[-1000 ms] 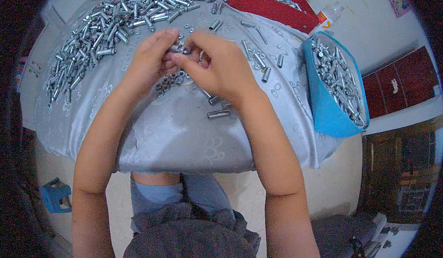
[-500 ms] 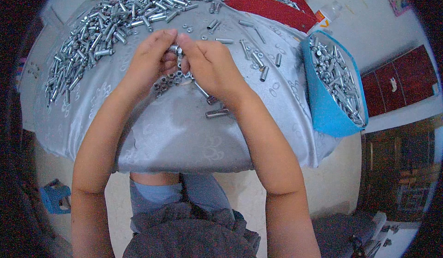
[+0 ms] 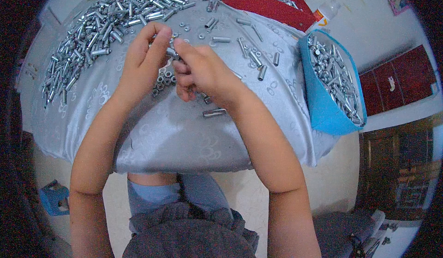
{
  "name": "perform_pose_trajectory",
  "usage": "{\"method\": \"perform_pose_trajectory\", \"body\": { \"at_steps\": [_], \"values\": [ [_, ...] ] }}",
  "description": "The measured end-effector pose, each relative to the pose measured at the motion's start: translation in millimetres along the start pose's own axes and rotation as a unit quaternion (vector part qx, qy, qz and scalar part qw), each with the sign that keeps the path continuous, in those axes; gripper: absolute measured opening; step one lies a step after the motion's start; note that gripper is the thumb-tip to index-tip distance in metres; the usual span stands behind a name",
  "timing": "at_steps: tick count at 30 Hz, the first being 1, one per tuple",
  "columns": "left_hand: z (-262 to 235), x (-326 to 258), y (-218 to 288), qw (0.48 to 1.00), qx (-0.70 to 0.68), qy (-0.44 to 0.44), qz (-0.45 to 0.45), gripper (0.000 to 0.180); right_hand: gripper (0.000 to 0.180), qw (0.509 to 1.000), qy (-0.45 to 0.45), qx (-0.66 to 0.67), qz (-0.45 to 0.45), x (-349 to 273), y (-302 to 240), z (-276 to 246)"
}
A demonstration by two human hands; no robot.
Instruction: The person sits at a table and manually assembles metal fasteners. They pick up cylindrical metal pieces and small washers, then thread the washers onto the pieces one by one. The assembled units are placed on the table surface as the person continues the repetitive assembly process.
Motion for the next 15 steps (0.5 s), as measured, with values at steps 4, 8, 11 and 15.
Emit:
{"method": "perform_pose_trajectory", "body": {
  "at_steps": [4,8,11,15],
  "values": [
    [5,-2,11,0.999,-0.022,-0.023,0.013,0.021,0.05,0.998,-0.035,0.038,0.029,-4,-2,-3],
    [2,1,7,0.996,-0.08,-0.023,-0.031,0.016,0.045,0.992,0.104,0.029,-0.06,-9,-29,-33],
    [26,-10,3,0.965,-0.065,-0.209,-0.142,0.019,0.038,0.975,0.161,0.082,-0.126,-16,-45,-67],
    [62,-66,0,0.81,-0.074,-0.519,-0.263,0.018,0.026,0.953,0.17,0.194,-0.159,-15,-41,-92]
  ]
}}
Point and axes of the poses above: each hand's wrist, its own x-axis towards the middle knuckle, its own z-axis out of the palm, y = z × x, the point moved 10 cm from there along x, towards the middle knuckle, and after that the axes turned 4 degrees about -x, right-handed, at the moved point
